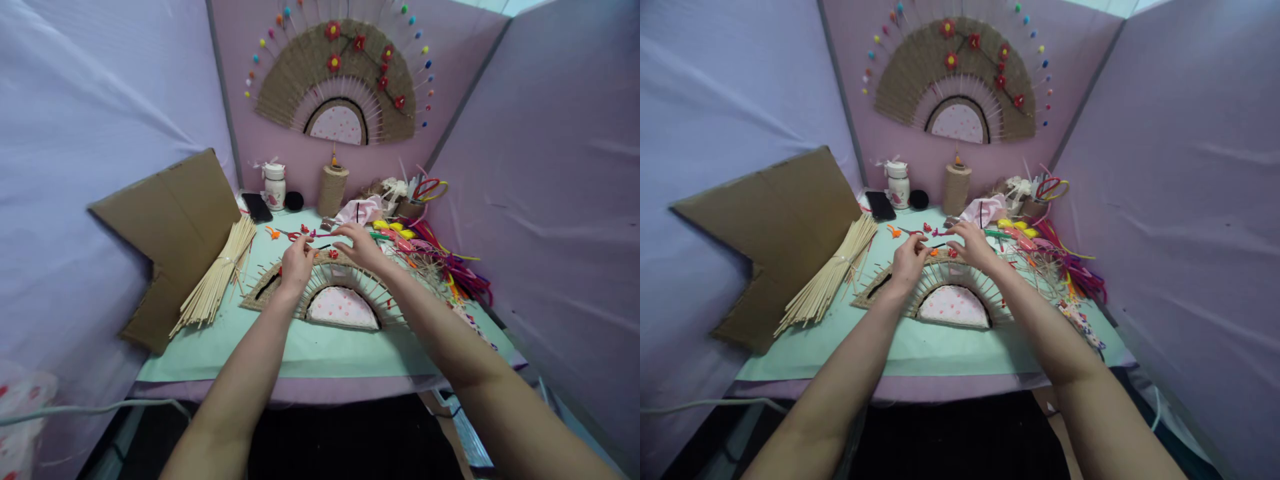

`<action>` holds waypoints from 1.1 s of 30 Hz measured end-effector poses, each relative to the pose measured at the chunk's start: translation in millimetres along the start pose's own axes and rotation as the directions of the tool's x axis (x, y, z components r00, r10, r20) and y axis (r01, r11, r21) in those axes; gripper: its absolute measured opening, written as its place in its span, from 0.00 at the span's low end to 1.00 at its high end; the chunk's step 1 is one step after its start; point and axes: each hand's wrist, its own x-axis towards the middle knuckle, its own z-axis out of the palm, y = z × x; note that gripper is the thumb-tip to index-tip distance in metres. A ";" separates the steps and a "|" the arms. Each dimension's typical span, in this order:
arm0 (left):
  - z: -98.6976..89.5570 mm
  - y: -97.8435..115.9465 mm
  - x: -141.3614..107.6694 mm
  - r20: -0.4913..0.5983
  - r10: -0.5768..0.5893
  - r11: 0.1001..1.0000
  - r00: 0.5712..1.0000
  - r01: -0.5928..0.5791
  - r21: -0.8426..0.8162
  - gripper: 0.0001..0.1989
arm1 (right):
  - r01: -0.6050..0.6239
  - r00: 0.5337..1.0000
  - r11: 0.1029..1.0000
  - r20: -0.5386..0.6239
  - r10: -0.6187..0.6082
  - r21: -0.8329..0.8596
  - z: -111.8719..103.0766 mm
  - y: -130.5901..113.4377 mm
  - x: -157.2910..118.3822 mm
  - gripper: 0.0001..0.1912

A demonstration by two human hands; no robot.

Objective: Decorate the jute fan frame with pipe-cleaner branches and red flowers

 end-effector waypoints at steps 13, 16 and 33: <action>2.9 -1.2 -1.2 0.089 0.110 0.985 0.990 -0.121 0.125 0.05 | -0.116 0.992 0.983 -0.065 0.107 -0.142 22.5 -37.4 -21.1 0.12; 2.4 -4.0 -1.2 0.101 0.123 0.966 0.987 -0.143 0.214 0.08 | -0.130 0.991 0.979 -0.063 0.122 -0.159 19.6 -37.0 -21.4 0.12; 4.8 -13.1 2.1 0.086 -0.059 0.996 0.995 0.054 0.068 0.06 | -0.217 0.976 0.976 -0.040 0.216 -0.028 0.8 2.1 -2.7 0.13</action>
